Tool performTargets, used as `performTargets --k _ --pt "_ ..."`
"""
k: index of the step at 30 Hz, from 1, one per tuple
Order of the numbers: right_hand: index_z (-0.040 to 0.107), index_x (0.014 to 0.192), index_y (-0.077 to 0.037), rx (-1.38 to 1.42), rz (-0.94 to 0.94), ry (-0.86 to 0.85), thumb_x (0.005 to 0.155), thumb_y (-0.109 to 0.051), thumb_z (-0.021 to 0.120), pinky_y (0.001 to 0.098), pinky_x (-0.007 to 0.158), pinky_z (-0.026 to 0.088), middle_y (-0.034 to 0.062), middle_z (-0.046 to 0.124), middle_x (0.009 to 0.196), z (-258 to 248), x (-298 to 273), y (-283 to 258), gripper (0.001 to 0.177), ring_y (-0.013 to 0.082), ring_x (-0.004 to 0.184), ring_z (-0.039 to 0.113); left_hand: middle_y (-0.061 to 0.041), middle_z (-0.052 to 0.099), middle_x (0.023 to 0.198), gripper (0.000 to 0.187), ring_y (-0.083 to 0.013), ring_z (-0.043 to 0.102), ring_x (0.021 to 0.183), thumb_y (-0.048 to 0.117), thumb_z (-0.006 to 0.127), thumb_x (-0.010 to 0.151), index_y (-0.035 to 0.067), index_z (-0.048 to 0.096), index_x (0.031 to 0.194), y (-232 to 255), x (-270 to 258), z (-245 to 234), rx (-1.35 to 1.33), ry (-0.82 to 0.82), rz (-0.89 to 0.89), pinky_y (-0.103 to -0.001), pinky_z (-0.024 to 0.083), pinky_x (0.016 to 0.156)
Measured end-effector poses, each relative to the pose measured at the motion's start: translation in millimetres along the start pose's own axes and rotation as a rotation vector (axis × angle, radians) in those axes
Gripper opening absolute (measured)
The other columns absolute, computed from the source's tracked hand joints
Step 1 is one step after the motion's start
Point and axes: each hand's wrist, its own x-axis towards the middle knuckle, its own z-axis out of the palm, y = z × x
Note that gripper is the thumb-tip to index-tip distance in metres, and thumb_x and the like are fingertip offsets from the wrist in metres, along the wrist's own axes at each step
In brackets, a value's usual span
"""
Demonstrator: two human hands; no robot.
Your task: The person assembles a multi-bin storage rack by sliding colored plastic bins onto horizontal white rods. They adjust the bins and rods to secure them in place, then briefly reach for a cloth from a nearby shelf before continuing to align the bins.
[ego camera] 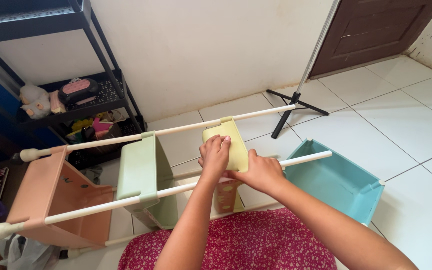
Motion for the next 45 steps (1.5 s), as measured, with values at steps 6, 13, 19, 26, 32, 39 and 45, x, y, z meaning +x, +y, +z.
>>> performTargets --k 6,13,19,26,32,39,45 --pt "0.061 0.109 -0.001 0.036 0.026 0.055 0.074 -0.085 0.058 0.0450 0.082 0.058 0.0210 0.076 0.094 12.3 8.3 6.5 0.091 0.0352 0.093 0.075 0.004 0.049 0.151 0.041 -0.0241 0.029 0.144 0.052 0.049 0.098 0.025 0.071 0.121 2.0 -1.8 -1.8 0.009 -0.012 -0.001 -0.057 0.017 0.114" --pt "0.061 0.099 -0.004 0.035 -0.010 0.169 0.090 -0.068 0.053 0.0494 0.075 0.057 0.0197 0.074 0.082 31.8 18.3 17.1 0.064 0.0380 0.081 0.074 0.004 0.049 0.151 0.041 -0.0248 0.029 0.144 0.050 0.048 0.099 0.025 0.071 0.121 4.5 -2.6 -1.1 0.032 -0.016 0.000 -0.058 0.019 0.113" --pt "0.057 0.094 -0.006 0.053 -0.055 0.301 0.101 -0.037 0.046 0.0549 0.071 0.053 0.0196 0.072 0.075 45.8 19.5 22.3 0.034 0.0422 0.072 0.070 0.004 0.051 0.150 0.041 -0.0251 0.030 0.144 0.050 0.047 0.099 0.025 0.071 0.121 5.5 -3.6 -0.7 0.053 -0.013 0.004 -0.058 0.020 0.112" --pt "0.056 0.095 -0.008 0.100 -0.047 0.298 0.102 -0.030 0.043 0.0569 0.075 0.051 0.0174 0.073 0.081 44.5 19.7 22.3 0.027 0.0430 0.078 0.069 0.002 0.050 0.150 0.042 -0.0259 0.030 0.144 0.050 0.047 0.099 0.024 0.071 0.122 8.0 -3.7 -1.8 0.060 -0.011 0.009 -0.058 0.021 0.111" --pt "0.055 0.098 -0.008 0.096 -0.029 0.262 0.103 -0.030 0.040 0.0567 0.077 0.050 0.0179 0.073 0.084 40.2 16.6 19.6 0.027 0.0425 0.081 0.069 0.003 0.050 0.150 0.042 -0.0260 0.029 0.144 0.050 0.047 0.099 0.023 0.070 0.122 9.7 -5.8 -3.3 0.048 -0.020 0.009 -0.058 0.020 0.112" --pt "0.055 0.098 -0.008 0.103 -0.034 0.256 0.104 -0.030 0.040 0.0565 0.076 0.050 0.0172 0.074 0.084 39.0 13.1 19.3 0.027 0.0422 0.080 0.069 0.003 0.050 0.150 0.041 -0.0262 0.029 0.144 0.049 0.047 0.099 0.023 0.070 0.122 9.8 -8.2 -4.4 0.032 -0.016 0.019 -0.058 0.020 0.111" --pt "0.056 0.096 -0.008 0.133 -0.072 0.326 0.103 -0.030 0.043 0.0569 0.074 0.050 0.0169 0.073 0.083 42.3 6.6 22.6 0.027 0.0428 0.078 0.068 0.003 0.053 0.148 0.038 -0.0269 0.035 0.140 0.046 0.052 0.097 0.022 0.072 0.118 14.1 -17.9 -7.4 0.106 0.003 0.050 -0.058 0.023 0.109"
